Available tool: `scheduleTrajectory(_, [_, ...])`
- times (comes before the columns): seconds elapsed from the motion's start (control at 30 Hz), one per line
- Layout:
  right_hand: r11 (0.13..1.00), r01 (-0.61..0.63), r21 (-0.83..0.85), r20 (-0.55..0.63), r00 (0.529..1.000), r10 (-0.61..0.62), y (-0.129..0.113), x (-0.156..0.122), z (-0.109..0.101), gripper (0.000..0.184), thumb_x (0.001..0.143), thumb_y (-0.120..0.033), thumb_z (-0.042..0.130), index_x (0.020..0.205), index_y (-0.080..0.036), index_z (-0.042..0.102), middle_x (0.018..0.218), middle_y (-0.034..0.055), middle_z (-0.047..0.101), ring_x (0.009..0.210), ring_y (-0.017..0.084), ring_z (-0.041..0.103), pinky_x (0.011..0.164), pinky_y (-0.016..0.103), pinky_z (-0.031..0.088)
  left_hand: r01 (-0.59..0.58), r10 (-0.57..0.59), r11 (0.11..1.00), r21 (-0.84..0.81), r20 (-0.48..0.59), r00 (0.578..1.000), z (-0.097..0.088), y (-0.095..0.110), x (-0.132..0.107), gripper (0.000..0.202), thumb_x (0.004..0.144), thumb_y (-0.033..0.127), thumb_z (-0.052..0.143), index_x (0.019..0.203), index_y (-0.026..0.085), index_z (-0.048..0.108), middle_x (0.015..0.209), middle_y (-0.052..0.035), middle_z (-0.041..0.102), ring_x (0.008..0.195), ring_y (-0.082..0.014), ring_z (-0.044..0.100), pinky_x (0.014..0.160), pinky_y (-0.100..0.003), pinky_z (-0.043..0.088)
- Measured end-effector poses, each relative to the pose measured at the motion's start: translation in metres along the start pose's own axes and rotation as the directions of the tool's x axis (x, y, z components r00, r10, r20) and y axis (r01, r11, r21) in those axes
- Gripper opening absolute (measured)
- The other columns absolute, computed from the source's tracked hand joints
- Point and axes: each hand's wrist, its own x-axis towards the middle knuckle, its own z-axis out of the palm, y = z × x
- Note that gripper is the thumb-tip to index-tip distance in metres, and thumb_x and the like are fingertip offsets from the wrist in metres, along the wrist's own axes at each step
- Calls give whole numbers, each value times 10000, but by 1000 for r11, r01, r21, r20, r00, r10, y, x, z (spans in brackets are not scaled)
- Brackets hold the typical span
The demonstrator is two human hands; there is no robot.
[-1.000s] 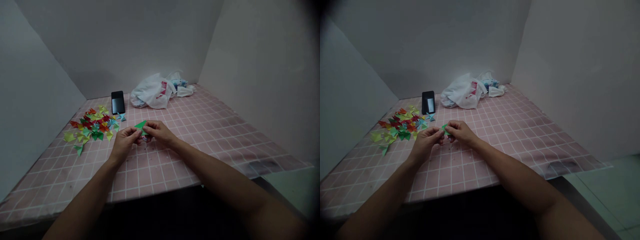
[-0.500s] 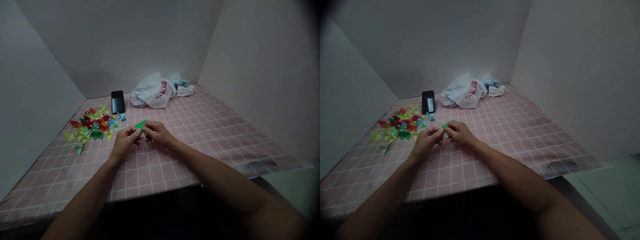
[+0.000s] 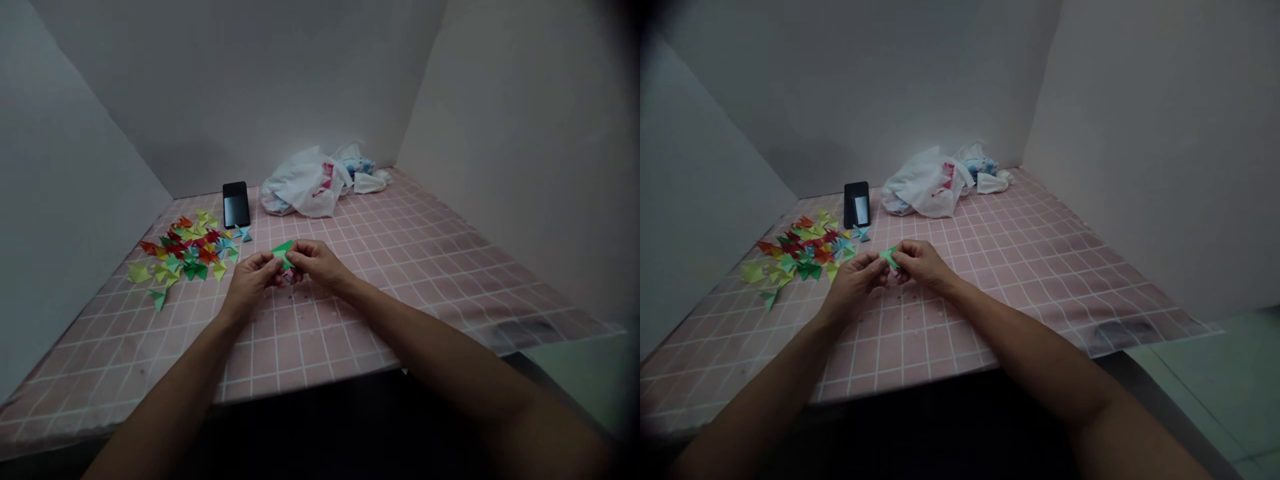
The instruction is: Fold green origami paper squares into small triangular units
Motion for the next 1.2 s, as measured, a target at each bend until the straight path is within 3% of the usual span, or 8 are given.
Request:
scheduleTrajectory(0.7, [999,52,-11,-132,990,-53,6,-4,14,250,852,-385,598,723,-196,498,633,-53,545,514,76,550,499,209,473,-28,27,1000,11,36,999,2,-7,0,344,686,416,865,776,146,672,657,9,660,551,-97,588,567,-232,519])
scheduleTrajectory(1.2, [980,108,-168,-137,982,-132,8,-6,16,242,895,-337,551,714,-200,466,665,-34,549,568,98,561,539,229,480,-1,1,1000,16,15,1000,1,-9,0,382,669,432,878,699,151,620,591,17,639,511,-89,568,533,-213,473])
